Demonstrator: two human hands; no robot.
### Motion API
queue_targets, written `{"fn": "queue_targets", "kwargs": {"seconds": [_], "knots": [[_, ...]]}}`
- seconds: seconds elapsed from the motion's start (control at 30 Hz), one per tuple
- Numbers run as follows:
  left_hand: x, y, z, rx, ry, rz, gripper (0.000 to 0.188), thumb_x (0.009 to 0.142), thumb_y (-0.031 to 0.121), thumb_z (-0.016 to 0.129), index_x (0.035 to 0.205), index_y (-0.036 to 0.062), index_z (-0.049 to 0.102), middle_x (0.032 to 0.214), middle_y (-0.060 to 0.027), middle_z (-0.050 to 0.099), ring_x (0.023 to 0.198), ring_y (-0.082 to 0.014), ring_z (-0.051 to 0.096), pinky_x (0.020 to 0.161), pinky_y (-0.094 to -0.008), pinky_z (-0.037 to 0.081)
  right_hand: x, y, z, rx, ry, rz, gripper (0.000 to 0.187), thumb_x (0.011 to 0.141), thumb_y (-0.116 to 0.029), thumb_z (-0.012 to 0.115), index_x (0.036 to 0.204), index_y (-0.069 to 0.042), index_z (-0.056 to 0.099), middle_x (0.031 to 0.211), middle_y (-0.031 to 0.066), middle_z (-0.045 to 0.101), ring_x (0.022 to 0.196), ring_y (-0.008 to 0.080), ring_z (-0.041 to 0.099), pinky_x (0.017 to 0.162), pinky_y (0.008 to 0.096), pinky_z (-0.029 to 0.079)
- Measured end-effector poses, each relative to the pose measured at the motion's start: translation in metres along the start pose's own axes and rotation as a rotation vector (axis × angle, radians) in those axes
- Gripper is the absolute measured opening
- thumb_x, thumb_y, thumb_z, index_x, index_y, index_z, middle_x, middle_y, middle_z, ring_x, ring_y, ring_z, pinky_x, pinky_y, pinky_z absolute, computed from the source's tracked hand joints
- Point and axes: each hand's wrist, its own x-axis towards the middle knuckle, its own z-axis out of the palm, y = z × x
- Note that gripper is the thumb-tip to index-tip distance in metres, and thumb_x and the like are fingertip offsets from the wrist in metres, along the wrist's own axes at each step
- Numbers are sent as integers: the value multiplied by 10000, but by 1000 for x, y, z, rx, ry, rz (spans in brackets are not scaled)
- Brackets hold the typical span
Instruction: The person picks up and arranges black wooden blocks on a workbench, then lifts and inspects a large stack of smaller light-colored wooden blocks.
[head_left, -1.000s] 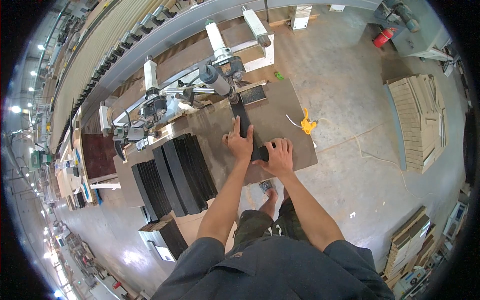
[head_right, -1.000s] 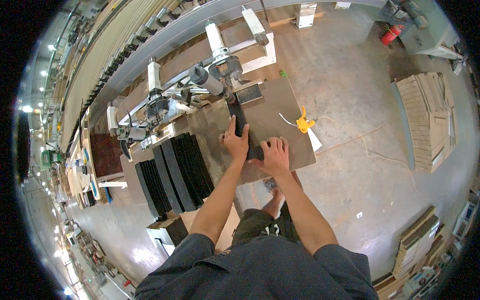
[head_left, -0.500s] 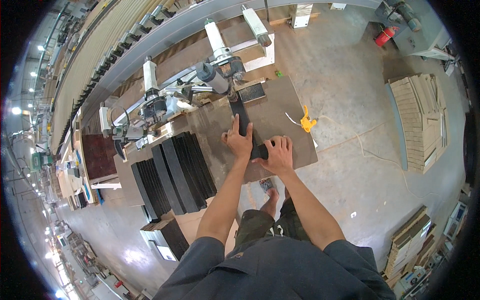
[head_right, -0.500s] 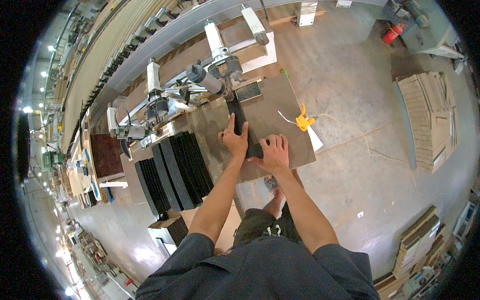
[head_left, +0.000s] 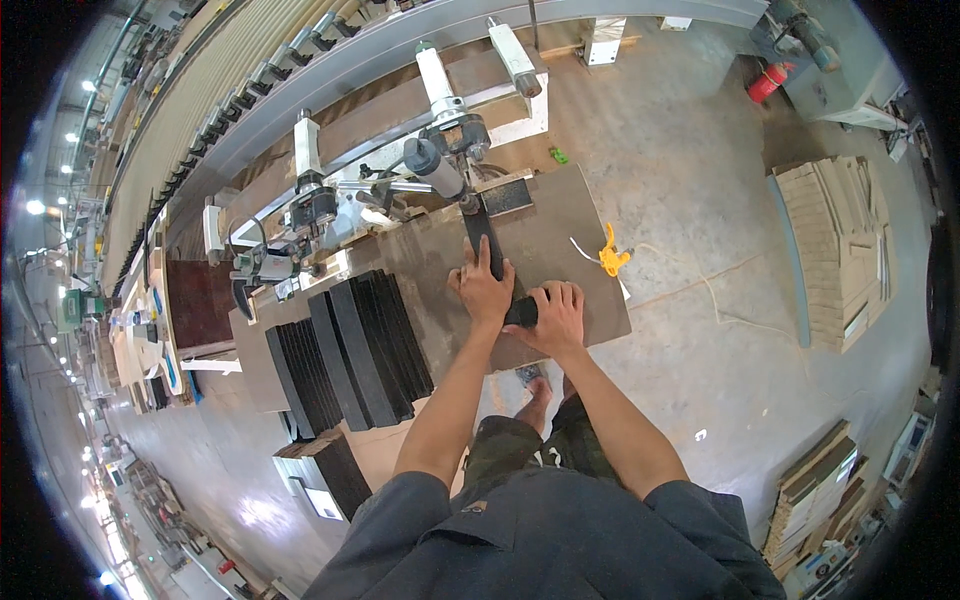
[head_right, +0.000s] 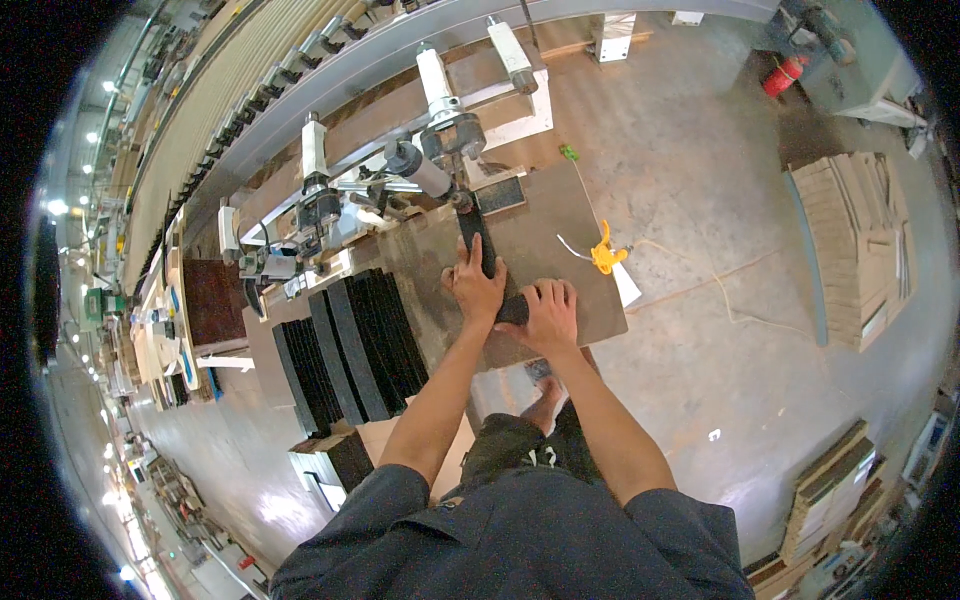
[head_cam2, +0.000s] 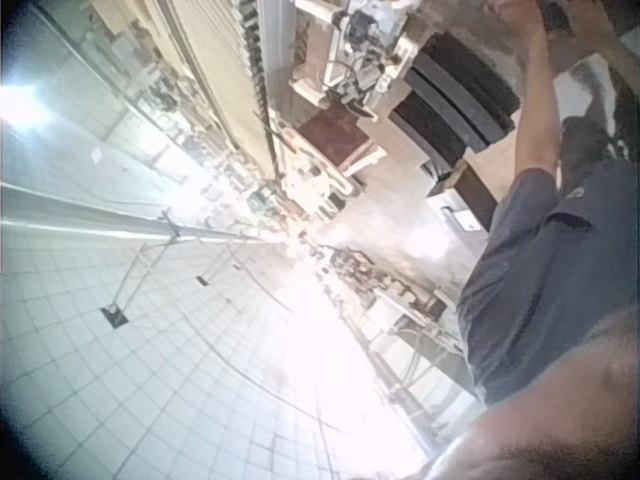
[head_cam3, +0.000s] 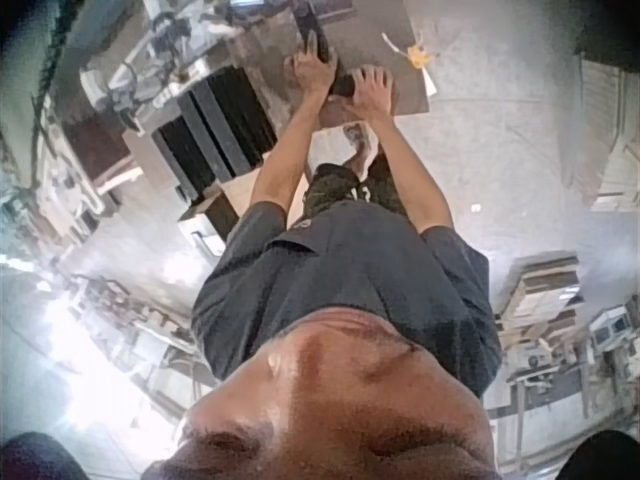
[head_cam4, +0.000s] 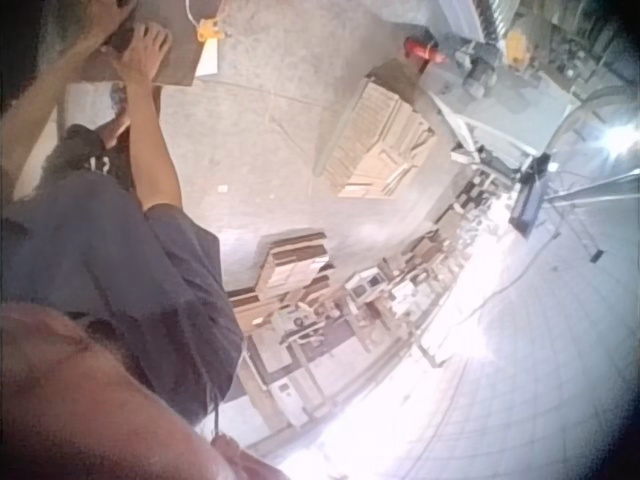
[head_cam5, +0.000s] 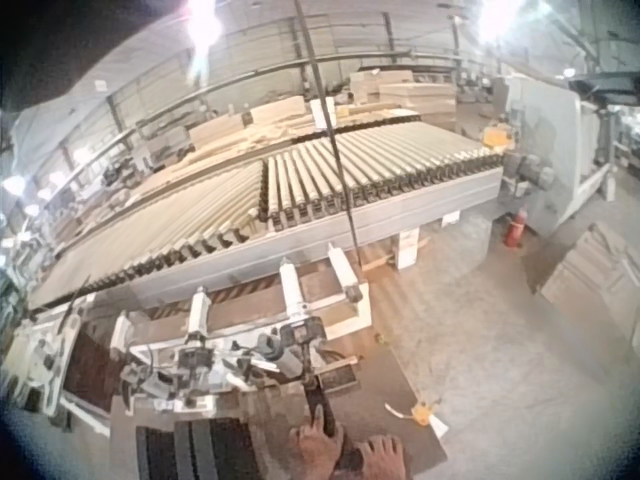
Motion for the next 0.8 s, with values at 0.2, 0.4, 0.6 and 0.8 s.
{"fn": "queue_targets", "kwargs": {"seconds": [0.2,0.4,0.6,0.8], "knots": [[-2,8,-3,77,-63,24,615,1012,386,649,1581,161,587,1587,-296,551,1099,-381,735,1149,-493,399,-2,4,2,31,61,-8,515,908,-484,777,1254,-114,682,1313,128,621,1338,352,514,1217,563,329],[-2,5,-5,145,-49,21,650,992,355,660,1589,113,566,1582,-335,533,1199,-390,697,1157,-508,399,0,0,17,-14,89,28,314,975,-332,690,1225,-141,708,1294,119,637,1314,361,531,1191,557,346],[-15,8,-23,8,-67,-10,662,948,288,687,1564,76,567,1569,-352,529,1205,-444,656,1158,-544,382,0,4,20,-42,53,65,283,1045,-321,608,1247,-144,697,1320,113,636,1345,355,515,1217,562,323],[-67,3,-131,-129,-115,-84,664,955,276,697,1581,91,573,1611,-310,507,1207,-421,628,1159,-516,351,-5,15,27,-70,95,40,280,1050,-332,594,1229,-144,698,1310,113,637,1318,364,528,1203,570,338]]}}
